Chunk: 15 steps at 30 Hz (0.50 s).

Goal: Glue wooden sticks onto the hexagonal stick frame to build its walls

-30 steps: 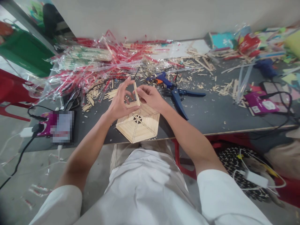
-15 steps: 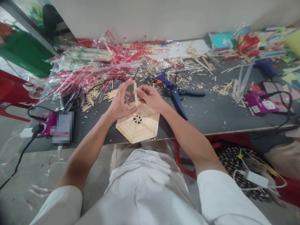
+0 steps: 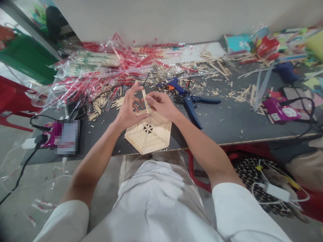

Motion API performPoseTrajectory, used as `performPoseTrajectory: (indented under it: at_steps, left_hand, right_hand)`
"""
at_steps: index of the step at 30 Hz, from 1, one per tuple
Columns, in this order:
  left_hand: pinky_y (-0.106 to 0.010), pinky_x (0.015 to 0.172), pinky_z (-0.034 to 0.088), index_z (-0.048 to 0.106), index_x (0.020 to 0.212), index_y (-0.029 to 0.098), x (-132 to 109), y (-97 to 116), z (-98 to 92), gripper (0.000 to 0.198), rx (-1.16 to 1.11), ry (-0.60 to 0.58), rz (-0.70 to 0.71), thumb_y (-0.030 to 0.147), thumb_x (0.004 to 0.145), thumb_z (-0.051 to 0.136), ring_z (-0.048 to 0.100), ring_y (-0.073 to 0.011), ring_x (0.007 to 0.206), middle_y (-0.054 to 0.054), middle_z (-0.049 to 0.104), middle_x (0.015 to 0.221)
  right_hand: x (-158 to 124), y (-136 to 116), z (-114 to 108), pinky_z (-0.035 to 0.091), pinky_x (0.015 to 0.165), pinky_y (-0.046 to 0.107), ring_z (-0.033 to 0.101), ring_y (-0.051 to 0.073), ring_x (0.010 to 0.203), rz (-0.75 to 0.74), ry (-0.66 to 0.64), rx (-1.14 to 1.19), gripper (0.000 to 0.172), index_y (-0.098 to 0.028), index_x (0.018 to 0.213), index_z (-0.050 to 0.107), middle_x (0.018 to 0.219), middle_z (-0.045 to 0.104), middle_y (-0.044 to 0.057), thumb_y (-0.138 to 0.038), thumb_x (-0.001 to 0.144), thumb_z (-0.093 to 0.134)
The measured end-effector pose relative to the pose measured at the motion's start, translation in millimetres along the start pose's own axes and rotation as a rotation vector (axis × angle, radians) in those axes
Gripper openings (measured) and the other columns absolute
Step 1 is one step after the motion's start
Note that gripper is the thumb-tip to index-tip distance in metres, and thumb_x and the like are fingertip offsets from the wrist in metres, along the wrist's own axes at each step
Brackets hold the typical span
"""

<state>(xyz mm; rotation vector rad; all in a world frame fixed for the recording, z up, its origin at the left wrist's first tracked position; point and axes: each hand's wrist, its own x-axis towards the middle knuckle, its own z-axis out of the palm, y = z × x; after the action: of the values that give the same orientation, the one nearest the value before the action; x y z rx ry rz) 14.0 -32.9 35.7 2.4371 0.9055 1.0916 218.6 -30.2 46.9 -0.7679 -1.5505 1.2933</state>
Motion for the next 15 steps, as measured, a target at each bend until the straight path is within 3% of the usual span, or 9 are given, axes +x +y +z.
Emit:
performPoseTrajectory:
  at_steps: [7, 15]
  left_hand:
    - [-0.024, 0.060, 0.053, 0.001, 0.170, 0.038, -0.7, 1.7, 0.3, 0.107, -0.005, 0.012, 0.007, 0.078, 0.090, 0.060, 0.069, -0.0176, 0.098, -0.015, 0.040, 0.167]
    - [-0.024, 0.058, 0.054, 0.003, 0.169, 0.038, 1.6, 3.2, -1.8, 0.115, -0.012, 0.024, -0.001, 0.084, 0.084, 0.065, 0.070, -0.0165, 0.091, -0.016, 0.045, 0.163]
  right_hand:
    - [0.4, 3.8, -0.4, 0.030, 0.047, 0.024, 0.039, 0.005, 0.047, -0.011, 0.021, 0.033, 0.053, -0.020, 0.080, 0.067, 0.056, 0.047, -0.007, -0.072, 0.089, 0.070]
    - [1.4, 4.5, -1.0, 0.029, 0.046, 0.025, 0.039, 0.006, 0.048, 0.010, 0.042, 0.041, 0.054, -0.021, 0.081, 0.067, 0.059, 0.049, -0.006, -0.074, 0.088, 0.070]
